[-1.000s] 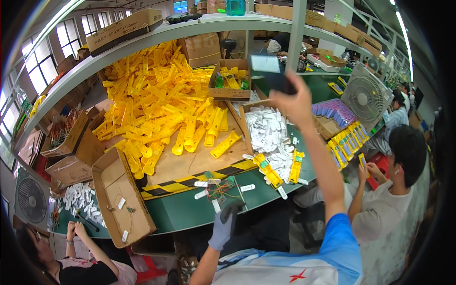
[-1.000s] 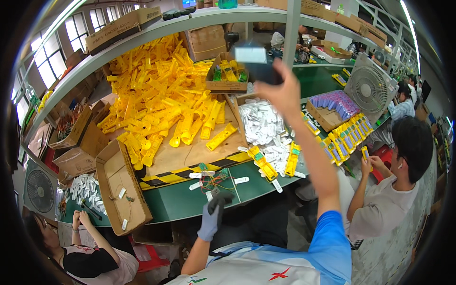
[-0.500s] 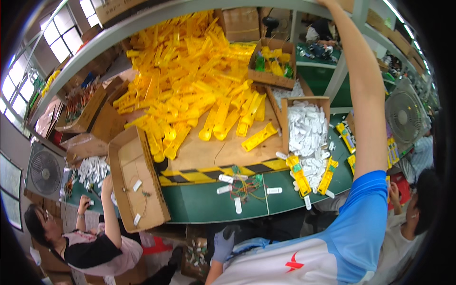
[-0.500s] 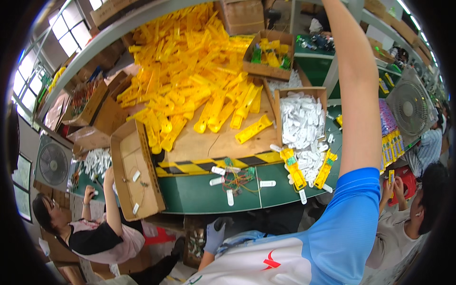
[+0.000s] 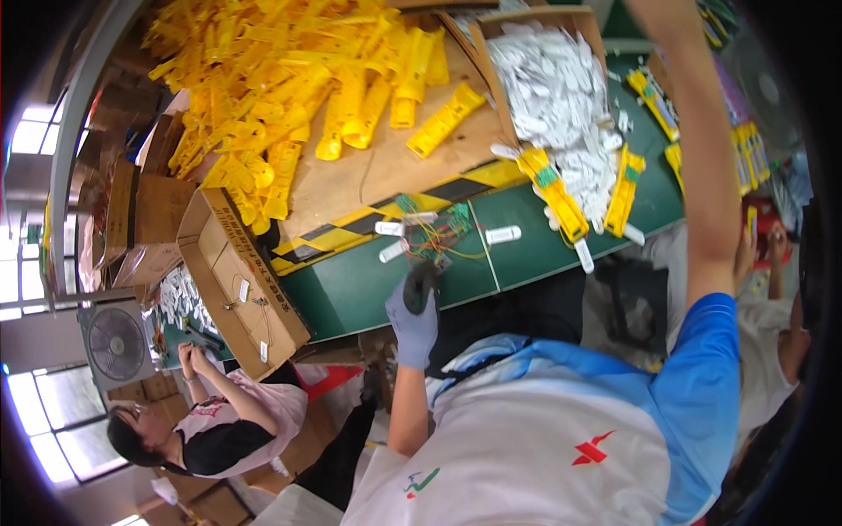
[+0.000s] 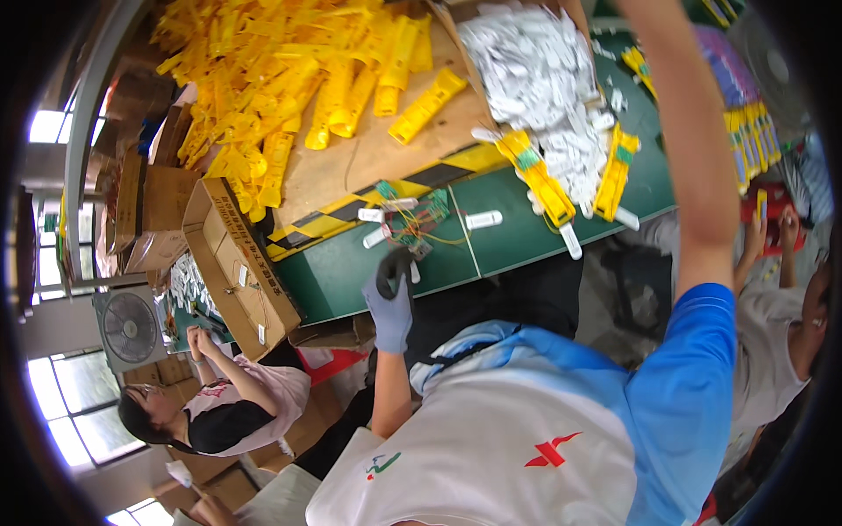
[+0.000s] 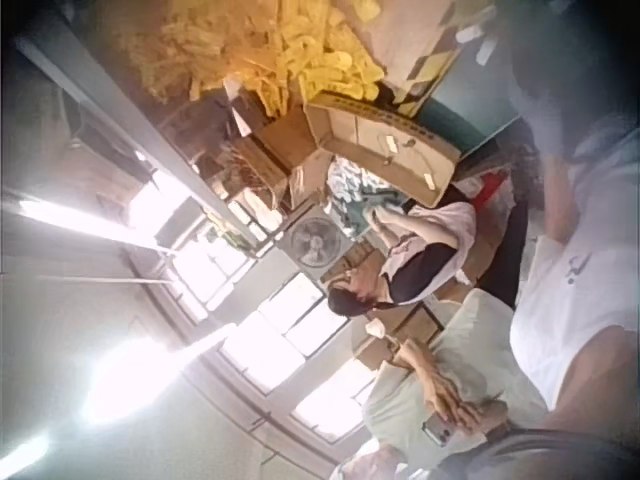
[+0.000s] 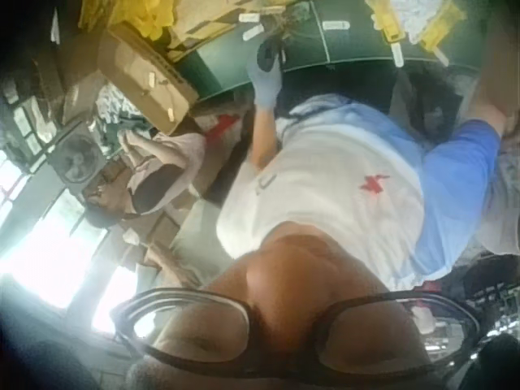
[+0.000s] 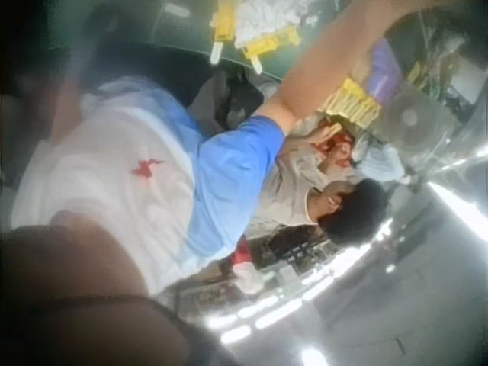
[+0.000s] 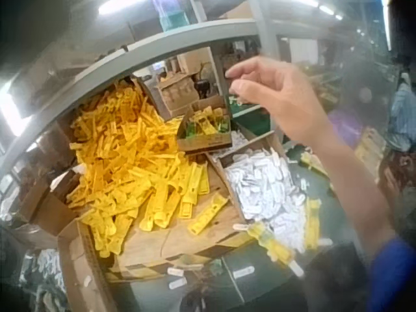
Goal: The person assembles electronic devices by fitting circuit boards, wiring, and small plastic components into plastic casings by hand.
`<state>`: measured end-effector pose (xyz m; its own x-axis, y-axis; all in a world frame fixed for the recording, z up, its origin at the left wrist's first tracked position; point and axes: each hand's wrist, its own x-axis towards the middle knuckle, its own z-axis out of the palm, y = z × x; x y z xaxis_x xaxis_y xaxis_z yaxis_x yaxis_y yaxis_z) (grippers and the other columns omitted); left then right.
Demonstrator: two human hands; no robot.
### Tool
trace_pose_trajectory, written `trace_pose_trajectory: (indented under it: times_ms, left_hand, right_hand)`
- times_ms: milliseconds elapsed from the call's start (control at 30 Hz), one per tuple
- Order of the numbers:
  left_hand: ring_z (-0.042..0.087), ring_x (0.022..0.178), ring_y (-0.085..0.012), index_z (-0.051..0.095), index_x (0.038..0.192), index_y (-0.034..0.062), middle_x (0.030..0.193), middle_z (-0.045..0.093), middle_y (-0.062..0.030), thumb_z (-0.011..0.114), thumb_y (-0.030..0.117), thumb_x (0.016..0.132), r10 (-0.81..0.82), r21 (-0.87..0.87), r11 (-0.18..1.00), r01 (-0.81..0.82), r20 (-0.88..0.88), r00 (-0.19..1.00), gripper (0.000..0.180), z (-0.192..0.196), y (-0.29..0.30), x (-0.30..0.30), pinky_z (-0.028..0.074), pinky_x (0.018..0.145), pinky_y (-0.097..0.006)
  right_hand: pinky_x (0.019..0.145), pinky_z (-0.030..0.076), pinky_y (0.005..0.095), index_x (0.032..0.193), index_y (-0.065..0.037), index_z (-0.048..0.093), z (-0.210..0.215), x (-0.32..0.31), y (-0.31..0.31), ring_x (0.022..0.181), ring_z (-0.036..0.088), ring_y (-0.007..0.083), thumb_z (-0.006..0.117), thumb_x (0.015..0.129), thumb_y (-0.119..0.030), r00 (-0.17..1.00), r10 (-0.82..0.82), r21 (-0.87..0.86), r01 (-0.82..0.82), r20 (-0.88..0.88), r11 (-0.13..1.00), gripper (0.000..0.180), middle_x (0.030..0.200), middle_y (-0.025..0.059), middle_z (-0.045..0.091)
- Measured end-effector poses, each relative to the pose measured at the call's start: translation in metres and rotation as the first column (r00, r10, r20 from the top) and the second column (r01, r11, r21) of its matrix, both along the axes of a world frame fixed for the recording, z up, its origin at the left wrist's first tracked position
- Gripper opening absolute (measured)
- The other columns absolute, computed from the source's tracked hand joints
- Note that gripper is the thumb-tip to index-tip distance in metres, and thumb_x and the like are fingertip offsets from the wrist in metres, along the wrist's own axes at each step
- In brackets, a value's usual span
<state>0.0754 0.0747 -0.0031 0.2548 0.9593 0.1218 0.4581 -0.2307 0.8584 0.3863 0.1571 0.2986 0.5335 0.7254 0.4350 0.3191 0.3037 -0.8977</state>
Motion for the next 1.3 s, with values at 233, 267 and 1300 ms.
trace_pose_trajectory:
  times_ms: [233,267,1300]
  left_hand:
    - [0.049,0.124,-0.0389,0.057,0.128,0.0085,0.135,0.052,-0.0188,0.072,0.009,0.077,-0.207,0.327,0.891,0.314,-0.323,0.923,0.053,-0.006,0.012,0.04,0.041,0.101,-0.047]
    - [0.039,0.131,-0.0407,0.054,0.133,0.0102,0.142,0.045,-0.0189,0.074,0.012,0.075,-0.18,0.344,0.876,0.337,-0.416,0.892,0.061,-0.009,0.011,0.045,0.035,0.106,-0.049]
    - [0.047,0.119,-0.0384,0.061,0.107,0.0081,0.125,0.055,-0.0141,0.077,0.011,0.069,-0.211,0.413,0.848,0.333,-0.313,0.926,0.042,-0.039,0.037,0.01,0.039,0.101,-0.048]
  right_hand:
    - [0.077,0.05,0.0396,0.101,-0.008,0.066,-0.274,-0.062,-0.14,0.092,0.061,0.0268,0.069,0.082,-0.019,0.816,0.316,-0.478,-0.056,0.484,0.877,0.022,0.096,0.0068,0.062]
    - [0.08,0.049,0.0391,0.102,-0.007,0.065,-0.298,-0.065,-0.141,0.094,0.058,0.0274,0.071,0.08,-0.016,0.796,0.263,-0.479,0.039,0.545,0.877,0.025,0.099,0.0072,0.061]
    - [0.069,0.05,0.0201,0.107,0.0,0.07,-0.278,-0.108,-0.084,0.076,0.063,0.0055,0.074,0.087,-0.015,0.965,0.219,-0.341,-0.257,-0.146,0.904,0.025,0.094,0.0037,0.071]
